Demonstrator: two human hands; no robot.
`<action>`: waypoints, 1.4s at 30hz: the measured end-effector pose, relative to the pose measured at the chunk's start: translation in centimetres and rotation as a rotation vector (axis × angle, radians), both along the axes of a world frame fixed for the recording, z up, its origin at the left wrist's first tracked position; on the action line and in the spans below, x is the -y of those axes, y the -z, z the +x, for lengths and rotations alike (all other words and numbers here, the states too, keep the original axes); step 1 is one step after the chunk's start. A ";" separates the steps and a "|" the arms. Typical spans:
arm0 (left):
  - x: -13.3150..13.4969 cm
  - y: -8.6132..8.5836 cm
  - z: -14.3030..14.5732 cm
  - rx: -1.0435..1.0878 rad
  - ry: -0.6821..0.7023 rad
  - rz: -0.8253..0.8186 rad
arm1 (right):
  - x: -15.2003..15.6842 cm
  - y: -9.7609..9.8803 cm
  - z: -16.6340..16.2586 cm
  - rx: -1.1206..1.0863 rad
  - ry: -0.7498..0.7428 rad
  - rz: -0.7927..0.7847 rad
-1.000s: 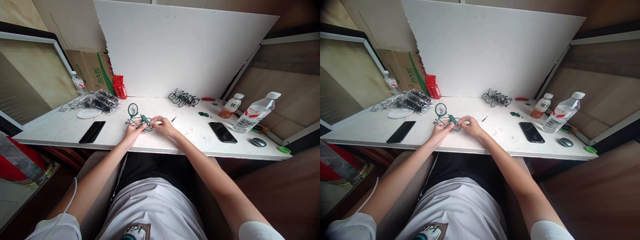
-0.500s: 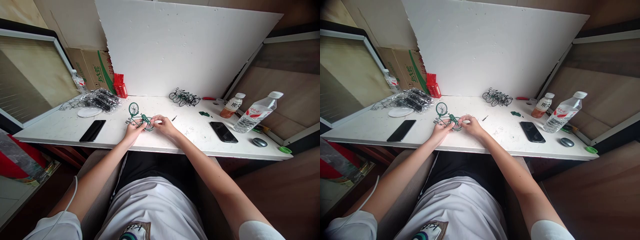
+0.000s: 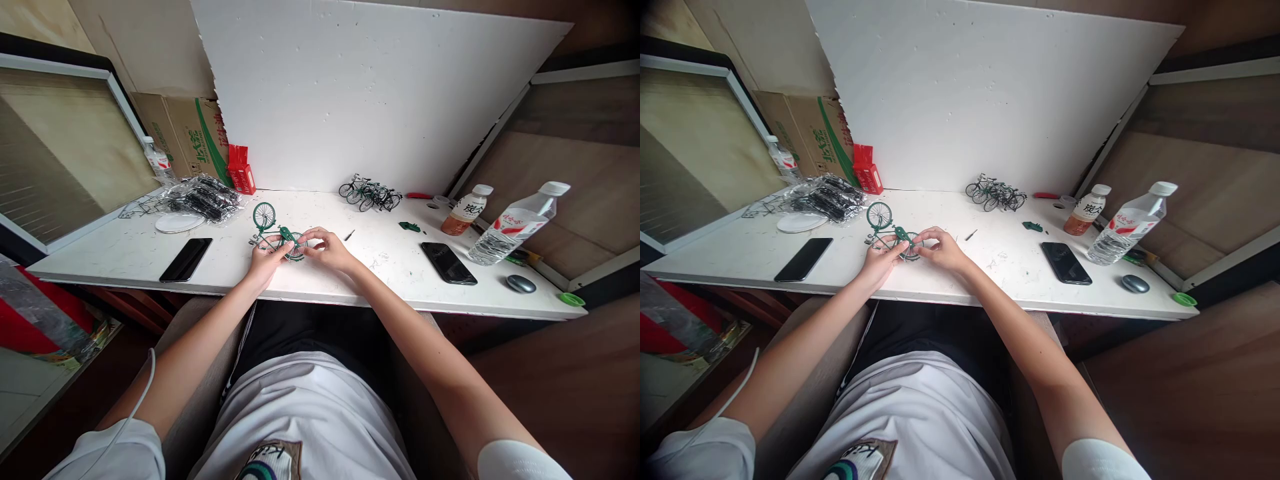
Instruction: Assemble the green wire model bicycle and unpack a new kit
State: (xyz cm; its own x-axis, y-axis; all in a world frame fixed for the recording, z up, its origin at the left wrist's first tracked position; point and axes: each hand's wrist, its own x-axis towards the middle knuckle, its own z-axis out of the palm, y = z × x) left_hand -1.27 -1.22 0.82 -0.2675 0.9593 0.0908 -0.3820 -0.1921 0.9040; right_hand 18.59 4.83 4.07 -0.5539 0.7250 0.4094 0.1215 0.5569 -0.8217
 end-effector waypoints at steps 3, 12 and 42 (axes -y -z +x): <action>0.0 0.1 0.0 0.000 -0.020 0.004 | -0.1 0.3 -0.1 0.000 0.013 0.033; 0.1 0.1 0.0 -0.022 0.041 -0.002 | 0.0 0.3 -0.2 -0.030 0.009 0.010; 0.5 -0.4 0.1 -0.055 0.051 -0.009 | -4.3 -0.9 6.4 0.780 0.407 0.167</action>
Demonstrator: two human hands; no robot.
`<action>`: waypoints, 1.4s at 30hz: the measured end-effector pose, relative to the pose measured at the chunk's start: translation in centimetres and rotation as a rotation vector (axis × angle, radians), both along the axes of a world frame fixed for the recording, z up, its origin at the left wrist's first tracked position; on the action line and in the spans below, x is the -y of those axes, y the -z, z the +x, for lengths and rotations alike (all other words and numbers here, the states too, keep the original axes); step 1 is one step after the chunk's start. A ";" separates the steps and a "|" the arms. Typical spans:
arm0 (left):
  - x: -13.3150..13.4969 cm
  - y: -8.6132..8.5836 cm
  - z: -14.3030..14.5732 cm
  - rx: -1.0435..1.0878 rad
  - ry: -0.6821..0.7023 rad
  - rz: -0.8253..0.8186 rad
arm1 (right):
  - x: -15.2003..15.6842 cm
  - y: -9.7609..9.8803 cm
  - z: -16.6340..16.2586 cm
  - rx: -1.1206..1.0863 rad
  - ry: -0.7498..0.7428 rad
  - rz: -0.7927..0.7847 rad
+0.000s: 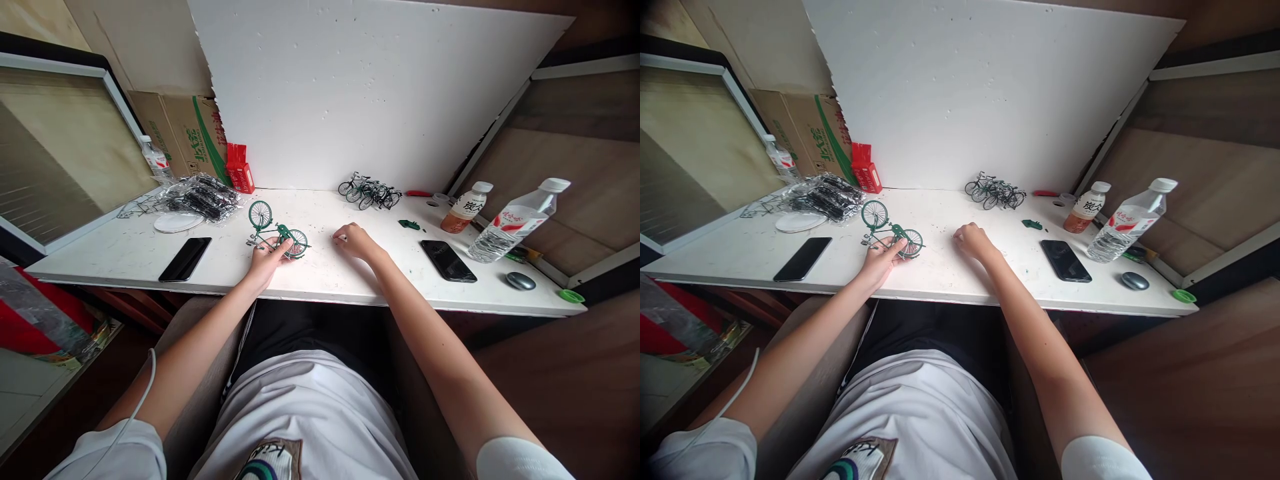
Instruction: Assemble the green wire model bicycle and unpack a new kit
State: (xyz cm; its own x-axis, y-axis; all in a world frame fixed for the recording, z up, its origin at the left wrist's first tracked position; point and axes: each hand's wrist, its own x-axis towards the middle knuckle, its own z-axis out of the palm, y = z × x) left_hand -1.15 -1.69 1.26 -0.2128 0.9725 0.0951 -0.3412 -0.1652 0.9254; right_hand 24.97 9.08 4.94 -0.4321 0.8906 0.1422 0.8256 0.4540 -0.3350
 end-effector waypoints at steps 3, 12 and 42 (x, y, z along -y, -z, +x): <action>0.0 0.0 0.0 0.000 0.000 0.005 | 0.4 -0.4 -0.3 0.049 0.021 0.053; 0.2 -0.2 0.2 -0.031 -0.008 0.006 | 0.7 0.1 -1.2 0.083 0.070 0.116; -0.1 0.0 0.4 -0.024 -0.351 0.060 | 3.2 2.4 -6.3 -0.976 -0.259 -0.344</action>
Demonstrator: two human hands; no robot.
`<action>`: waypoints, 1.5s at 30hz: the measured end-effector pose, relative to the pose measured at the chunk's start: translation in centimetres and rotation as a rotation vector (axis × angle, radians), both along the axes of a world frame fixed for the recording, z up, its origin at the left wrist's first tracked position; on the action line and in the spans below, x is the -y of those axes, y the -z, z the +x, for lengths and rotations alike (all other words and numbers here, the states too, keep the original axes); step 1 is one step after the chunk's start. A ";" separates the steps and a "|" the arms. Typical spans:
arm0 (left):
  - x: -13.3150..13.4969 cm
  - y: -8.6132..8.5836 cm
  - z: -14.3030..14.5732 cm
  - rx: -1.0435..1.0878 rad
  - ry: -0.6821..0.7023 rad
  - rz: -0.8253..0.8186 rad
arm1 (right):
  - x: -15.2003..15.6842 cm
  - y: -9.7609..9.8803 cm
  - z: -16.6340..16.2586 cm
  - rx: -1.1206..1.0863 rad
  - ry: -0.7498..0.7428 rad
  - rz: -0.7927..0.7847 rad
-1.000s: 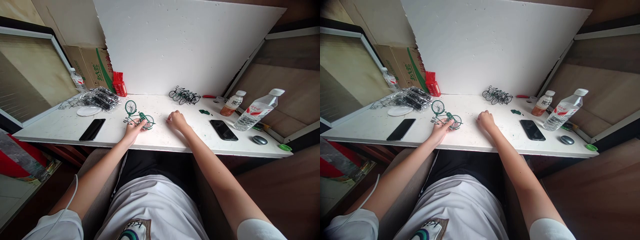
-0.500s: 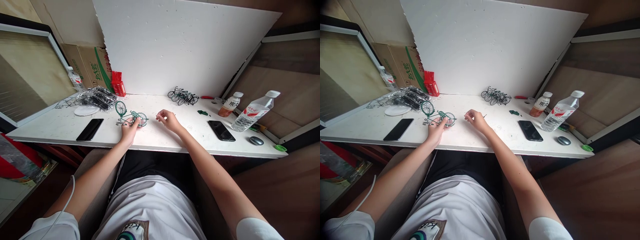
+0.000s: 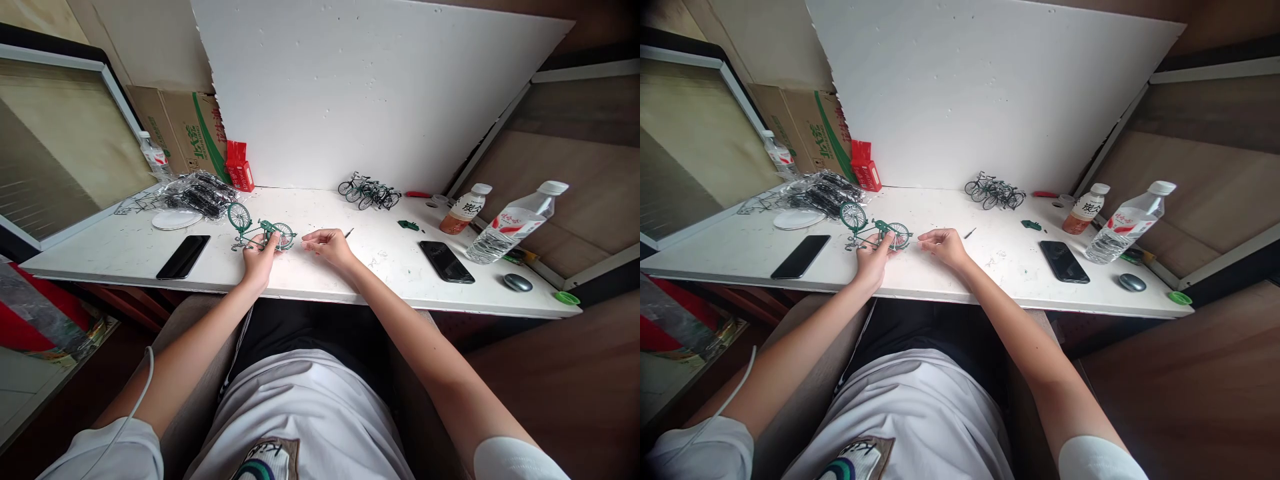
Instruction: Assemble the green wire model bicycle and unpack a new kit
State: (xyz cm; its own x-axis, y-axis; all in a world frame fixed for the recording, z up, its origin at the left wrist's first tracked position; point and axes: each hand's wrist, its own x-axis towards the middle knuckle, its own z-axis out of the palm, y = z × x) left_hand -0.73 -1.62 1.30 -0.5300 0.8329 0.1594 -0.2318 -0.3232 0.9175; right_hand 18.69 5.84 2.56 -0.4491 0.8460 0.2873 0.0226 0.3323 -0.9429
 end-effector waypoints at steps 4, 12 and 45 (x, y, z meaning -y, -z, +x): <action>0.1 -0.1 0.1 0.004 0.001 0.011 | -0.1 0.3 0.0 0.035 -0.042 0.005; 0.0 0.1 -0.1 -0.007 -0.011 0.009 | 0.2 -0.2 0.0 -0.031 -0.064 -0.034; -0.5 0.9 -0.4 -0.049 0.057 0.029 | 0.7 -0.7 0.2 -0.069 -0.236 -0.161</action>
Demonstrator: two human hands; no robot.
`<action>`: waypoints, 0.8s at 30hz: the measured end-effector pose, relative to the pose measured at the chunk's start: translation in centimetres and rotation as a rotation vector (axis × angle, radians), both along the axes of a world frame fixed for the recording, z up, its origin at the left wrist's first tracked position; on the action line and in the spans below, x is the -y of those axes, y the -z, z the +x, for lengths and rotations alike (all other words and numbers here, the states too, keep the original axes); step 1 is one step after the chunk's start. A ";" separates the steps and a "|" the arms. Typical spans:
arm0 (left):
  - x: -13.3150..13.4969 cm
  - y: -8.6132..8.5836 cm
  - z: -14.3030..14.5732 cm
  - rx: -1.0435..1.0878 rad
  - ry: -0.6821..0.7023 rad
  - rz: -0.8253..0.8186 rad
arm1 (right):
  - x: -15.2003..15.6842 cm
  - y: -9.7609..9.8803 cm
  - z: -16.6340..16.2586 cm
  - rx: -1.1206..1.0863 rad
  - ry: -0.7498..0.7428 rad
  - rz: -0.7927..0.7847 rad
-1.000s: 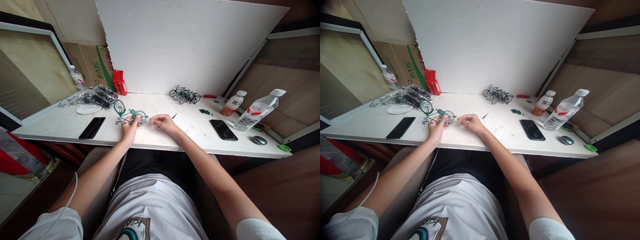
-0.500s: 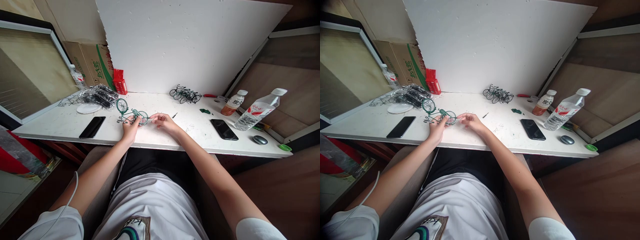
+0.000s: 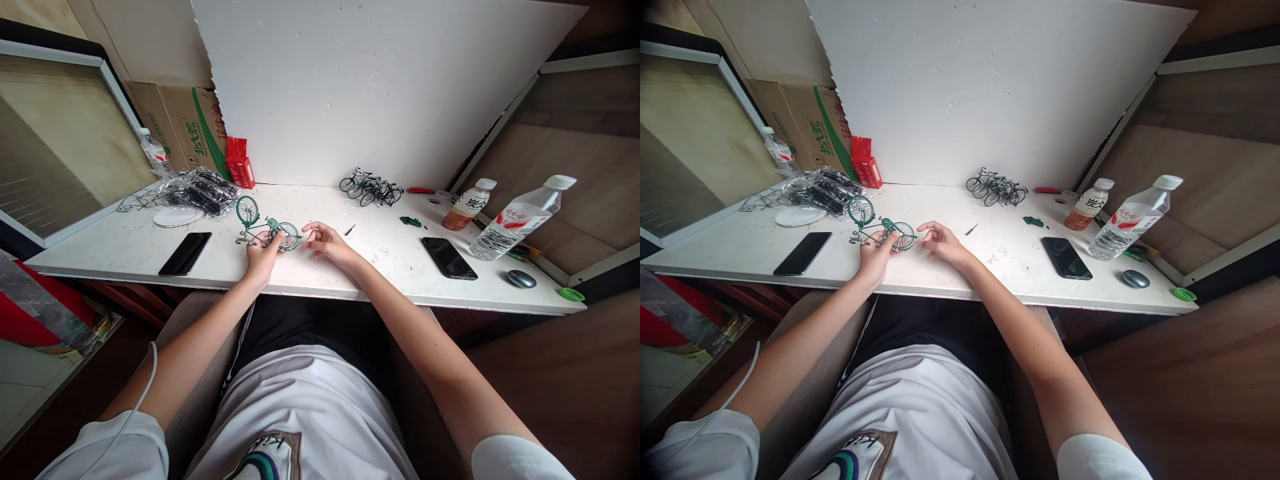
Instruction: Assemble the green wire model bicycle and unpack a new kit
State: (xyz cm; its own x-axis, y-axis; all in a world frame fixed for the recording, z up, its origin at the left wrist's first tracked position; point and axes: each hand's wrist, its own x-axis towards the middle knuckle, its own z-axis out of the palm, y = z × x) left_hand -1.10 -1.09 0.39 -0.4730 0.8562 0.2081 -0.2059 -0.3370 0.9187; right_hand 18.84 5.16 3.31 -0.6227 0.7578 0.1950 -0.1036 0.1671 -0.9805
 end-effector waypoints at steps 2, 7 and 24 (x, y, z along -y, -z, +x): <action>0.0 0.0 0.0 -0.005 0.002 -0.005 | -0.1 0.1 0.0 0.002 0.003 0.009; 0.1 0.0 0.0 -0.005 0.008 -0.010 | -0.2 0.2 -0.1 -0.002 0.002 0.023; 0.3 -0.3 0.3 -0.024 0.015 0.008 | -0.5 0.7 0.0 0.020 0.114 -0.047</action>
